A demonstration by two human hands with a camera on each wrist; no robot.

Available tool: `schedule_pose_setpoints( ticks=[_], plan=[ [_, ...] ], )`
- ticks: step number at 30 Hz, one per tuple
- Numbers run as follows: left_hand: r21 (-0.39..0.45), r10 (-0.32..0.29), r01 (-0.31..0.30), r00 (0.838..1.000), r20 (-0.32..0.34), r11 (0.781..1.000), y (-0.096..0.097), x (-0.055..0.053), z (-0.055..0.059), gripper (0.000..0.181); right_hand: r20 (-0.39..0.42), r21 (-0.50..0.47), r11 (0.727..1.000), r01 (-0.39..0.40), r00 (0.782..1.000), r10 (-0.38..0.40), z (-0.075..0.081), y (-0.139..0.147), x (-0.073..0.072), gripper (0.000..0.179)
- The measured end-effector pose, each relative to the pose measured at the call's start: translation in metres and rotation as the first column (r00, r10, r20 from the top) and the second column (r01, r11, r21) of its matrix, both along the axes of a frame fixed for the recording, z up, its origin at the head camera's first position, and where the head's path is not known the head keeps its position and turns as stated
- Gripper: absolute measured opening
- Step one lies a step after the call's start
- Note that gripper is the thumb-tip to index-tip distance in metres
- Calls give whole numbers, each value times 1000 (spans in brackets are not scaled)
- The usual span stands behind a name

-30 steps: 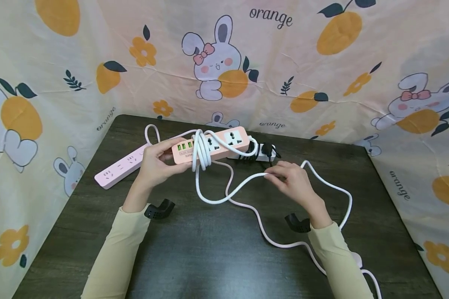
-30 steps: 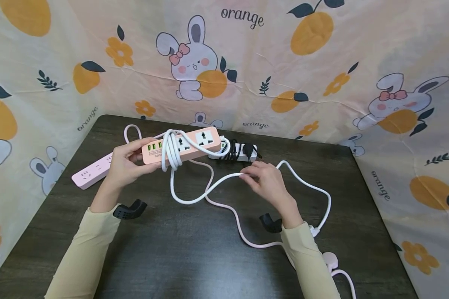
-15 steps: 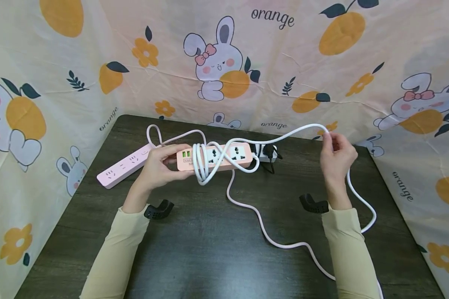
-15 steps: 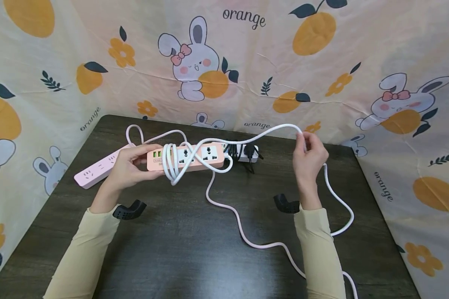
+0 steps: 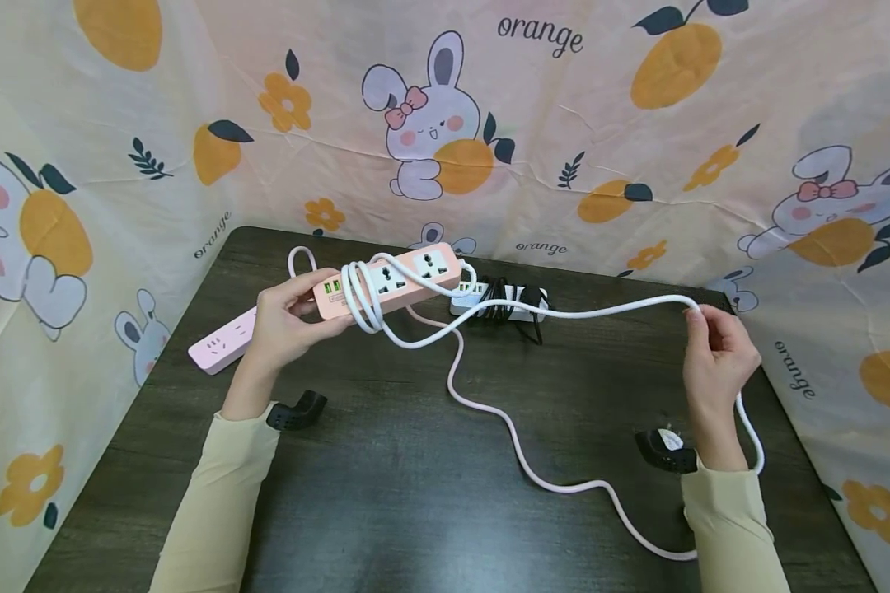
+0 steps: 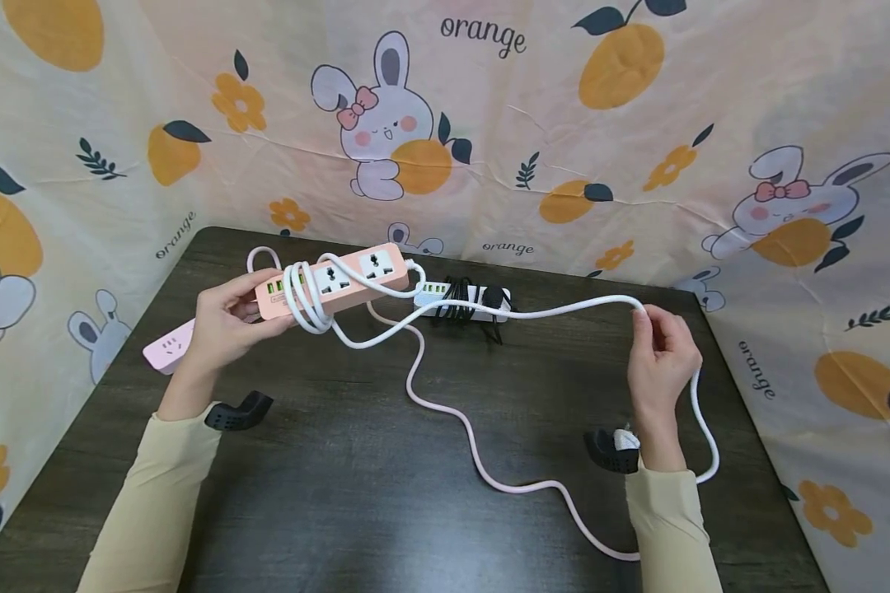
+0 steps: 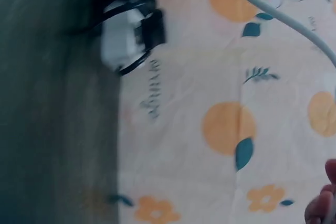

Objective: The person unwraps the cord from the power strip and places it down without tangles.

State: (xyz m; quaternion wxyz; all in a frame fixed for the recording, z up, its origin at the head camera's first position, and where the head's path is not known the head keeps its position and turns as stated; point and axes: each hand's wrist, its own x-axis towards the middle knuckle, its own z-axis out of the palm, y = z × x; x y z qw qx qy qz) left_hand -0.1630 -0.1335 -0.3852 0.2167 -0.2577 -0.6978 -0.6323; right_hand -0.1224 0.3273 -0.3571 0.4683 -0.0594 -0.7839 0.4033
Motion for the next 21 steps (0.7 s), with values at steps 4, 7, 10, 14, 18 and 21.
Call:
schedule_pose_setpoints(
  ticks=[4,7,10,14,18,21],
  plan=[
    [15,21,-21,1000,14,1000,-5,0,1,53,68,134,990,-50,997,41,-22,23,2,9],
    [23,22,-22,1000,5,999,-8,-1,1,52,133,215,970,-116,987,88,-33,31,4,8],
    [31,19,-19,1000,1,999,-8,0,1,52,229,269,948,-171,967,110,-42,36,5,8],
    [34,14,-14,1000,11,999,-8,0,1,53,333,321,920,-226,936,114,-54,40,5,7],
    [27,19,-20,1000,18,999,-7,1,1,53,388,331,908,-256,914,117,-64,43,4,7],
    [26,20,-21,1000,20,999,-6,1,1,53,411,340,898,-278,903,124,-70,43,3,7]
  ],
)
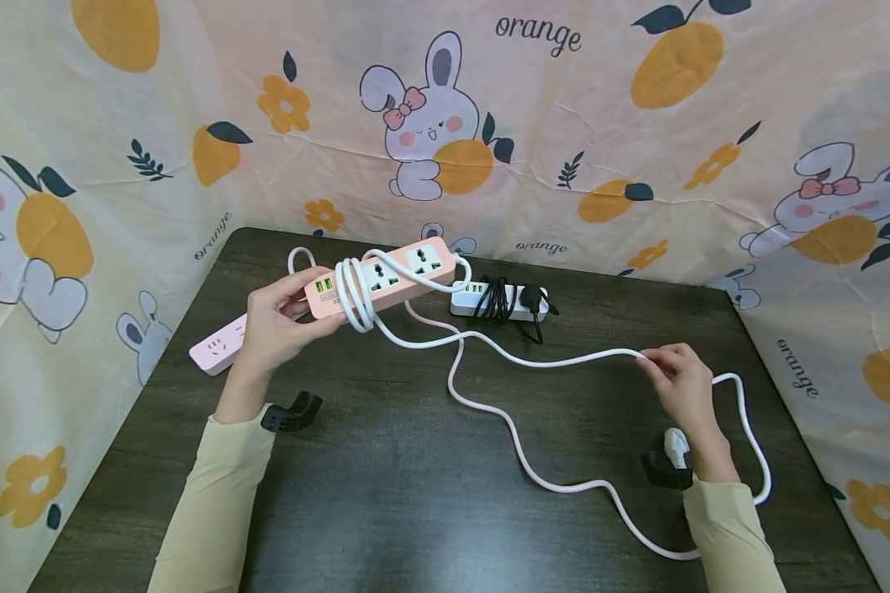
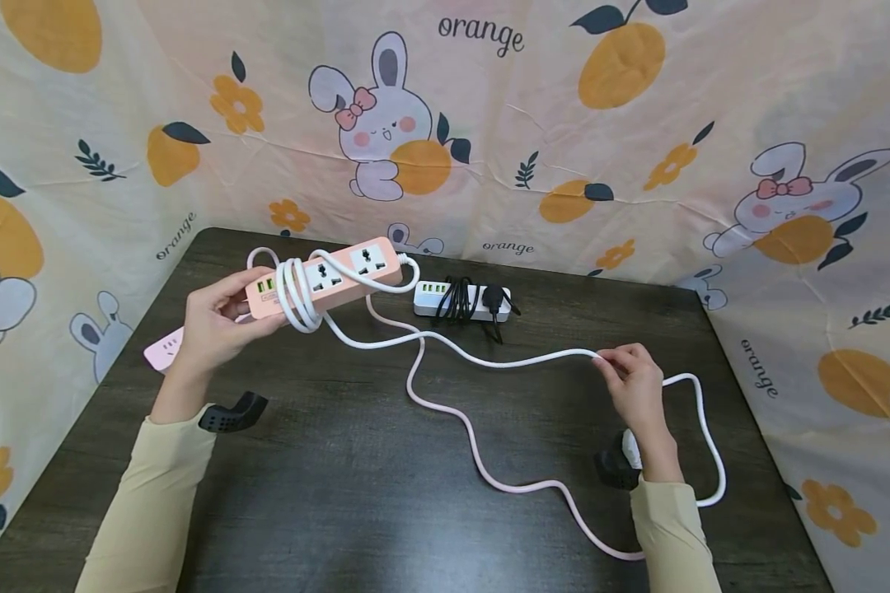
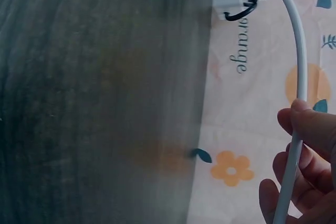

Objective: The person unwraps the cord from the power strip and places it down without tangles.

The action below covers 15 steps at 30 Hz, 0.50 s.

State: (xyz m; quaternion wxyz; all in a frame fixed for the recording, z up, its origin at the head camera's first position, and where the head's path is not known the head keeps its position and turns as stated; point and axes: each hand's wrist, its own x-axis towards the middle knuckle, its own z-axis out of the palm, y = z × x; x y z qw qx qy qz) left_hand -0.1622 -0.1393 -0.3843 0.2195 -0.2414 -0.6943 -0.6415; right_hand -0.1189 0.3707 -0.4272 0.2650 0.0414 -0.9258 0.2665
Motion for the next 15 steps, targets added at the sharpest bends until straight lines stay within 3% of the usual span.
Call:
schedule_pose_setpoints(
  ticks=[10,15],
  plan=[
    [13,-39,39,999,-14,999,3,-2,-4,53,91,101,994,-46,995,37,-22,5,-2,10],
    [-5,-42,42,999,-18,999,5,-2,-6,52,205,184,980,-78,978,39,-29,7,-3,7]
  ],
)
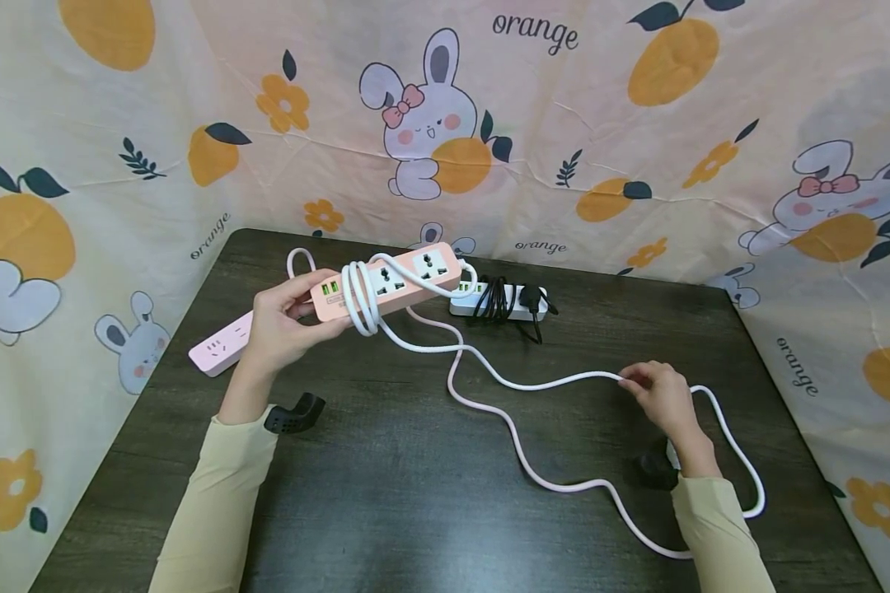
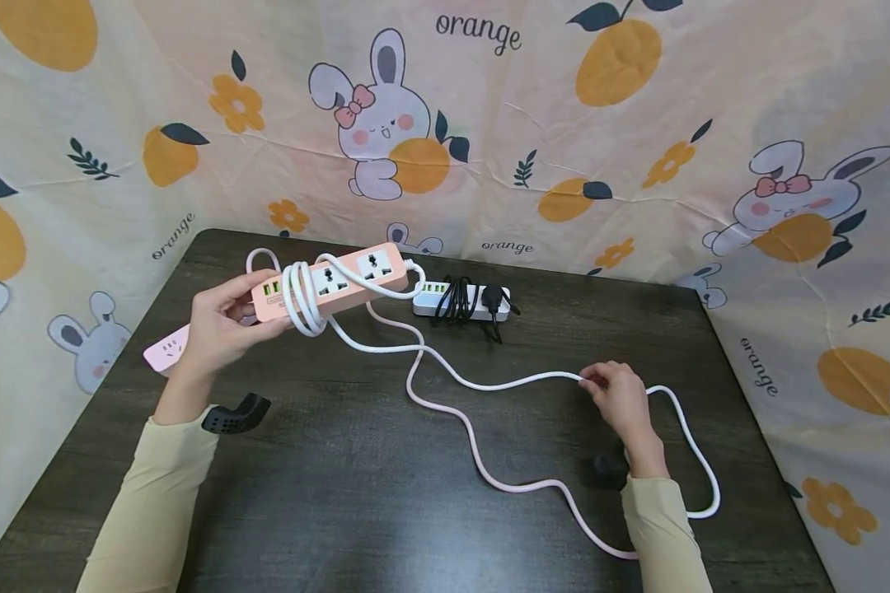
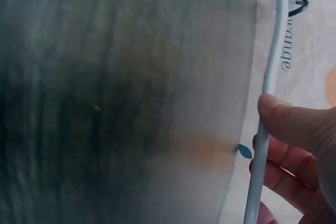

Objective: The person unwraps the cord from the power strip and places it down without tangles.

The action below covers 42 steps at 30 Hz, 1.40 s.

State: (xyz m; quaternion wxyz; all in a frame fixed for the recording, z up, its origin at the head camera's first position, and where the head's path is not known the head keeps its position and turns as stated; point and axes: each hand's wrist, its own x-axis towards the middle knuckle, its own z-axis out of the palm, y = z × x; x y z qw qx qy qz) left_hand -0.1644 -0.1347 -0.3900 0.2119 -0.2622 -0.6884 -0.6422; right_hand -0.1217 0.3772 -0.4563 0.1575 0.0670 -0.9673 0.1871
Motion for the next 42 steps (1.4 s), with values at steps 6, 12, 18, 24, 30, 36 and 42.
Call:
schedule_pose_setpoints(
  ticks=[6,12,18,24,30,36,42],
  plan=[
    [-10,4,-4,1000,-7,1000,0,1,0,51,99,42,999,-23,995,18,-4,-1,0,6],
    [-27,-1,1,1000,-24,1000,1,0,1,51,124,89,995,-49,992,38,-9,-1,-2,5],
    [-35,-14,13,999,-29,999,3,0,3,53,227,140,988,-62,973,28,3,-10,-5,8],
    [-50,-29,27,999,-33,998,10,9,18,50,245,137,983,-120,966,83,23,-46,-11,19],
    [-45,-42,40,999,-30,998,13,12,24,48,113,-10,948,-318,942,317,33,-110,-19,22],
    [-39,-45,44,999,-17,998,13,9,19,50,5,-161,827,-538,838,546,29,-173,-28,32],
    [-28,-50,50,999,-5,998,9,-1,4,54,10,-267,758,-596,784,620,20,-199,-40,18]
  ],
)
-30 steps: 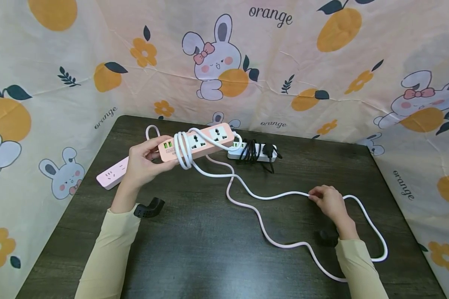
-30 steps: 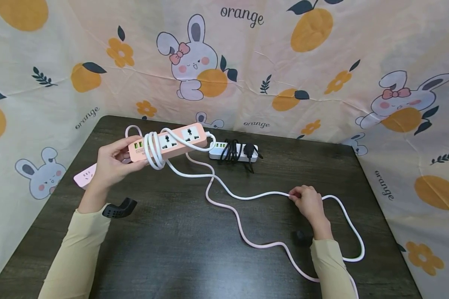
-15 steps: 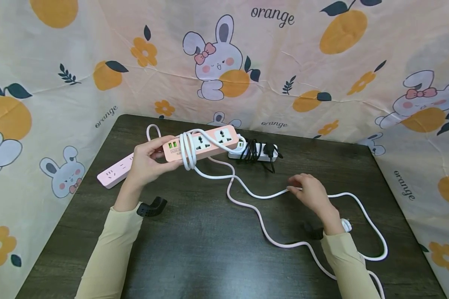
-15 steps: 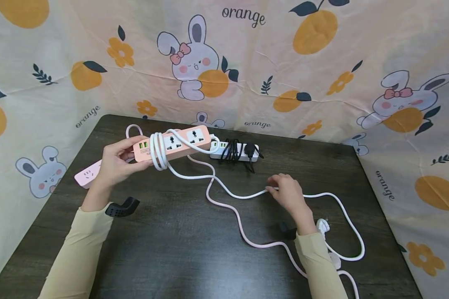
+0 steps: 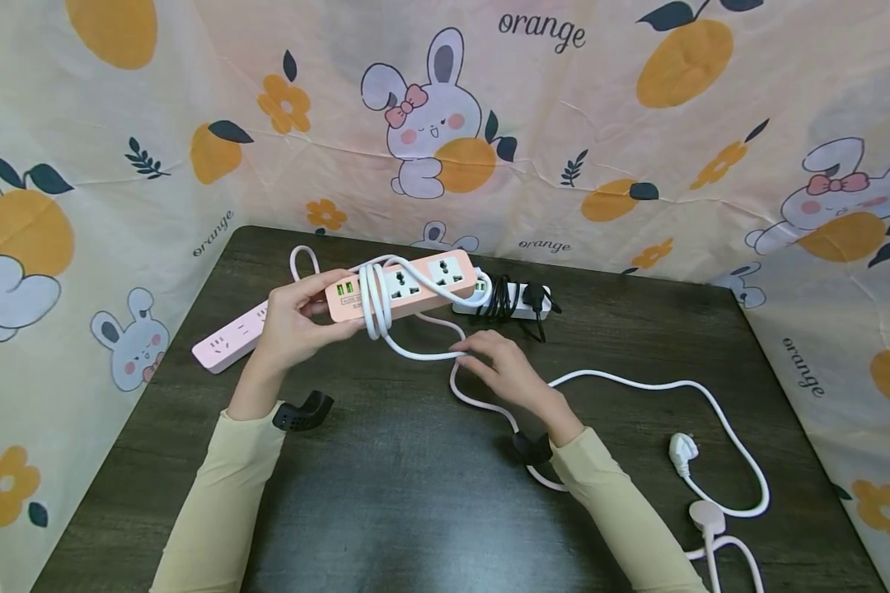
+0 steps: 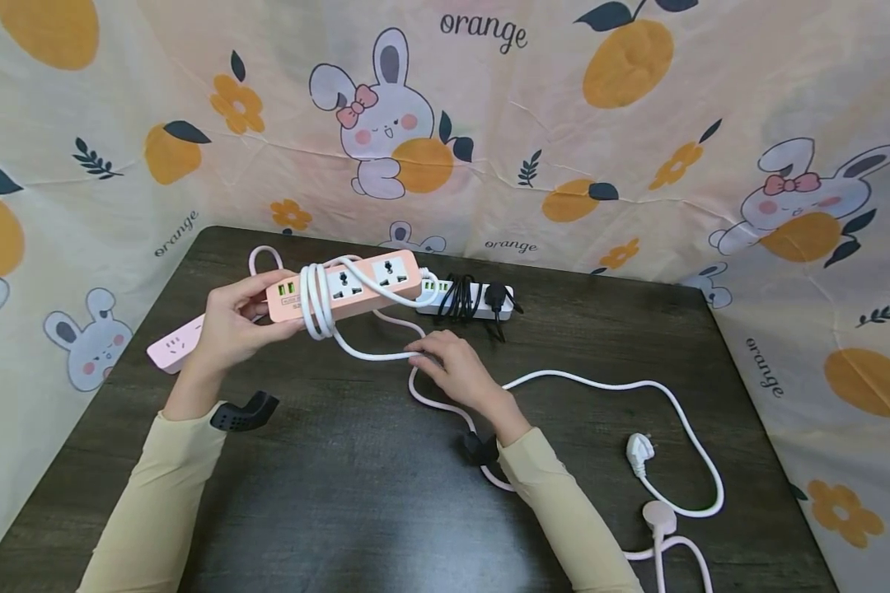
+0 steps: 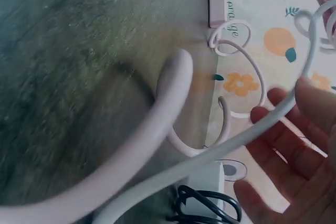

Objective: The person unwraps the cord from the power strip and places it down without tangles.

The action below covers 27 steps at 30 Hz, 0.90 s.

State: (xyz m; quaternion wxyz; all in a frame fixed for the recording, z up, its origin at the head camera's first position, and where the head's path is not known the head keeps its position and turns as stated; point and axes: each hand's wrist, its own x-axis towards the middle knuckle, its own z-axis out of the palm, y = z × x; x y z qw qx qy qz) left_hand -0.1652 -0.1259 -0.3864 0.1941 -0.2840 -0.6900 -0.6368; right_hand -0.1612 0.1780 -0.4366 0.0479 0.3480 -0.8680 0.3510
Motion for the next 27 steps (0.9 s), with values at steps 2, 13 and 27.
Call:
schedule_pose_setpoints(
  ticks=[2,13,27],
  plan=[
    [3,-7,7,1000,-3,1000,0,-1,-1,53,28,-58,998,-9,1000,10,-1,-2,-3,11],
    [-44,-106,108,994,36,993,5,3,-3,54,-33,-425,878,222,965,-260,43,-3,-4,3],
    [-112,-12,11,1000,-11,994,0,0,-2,53,-88,-664,747,-6,994,-69,56,42,9,7]
  ],
)
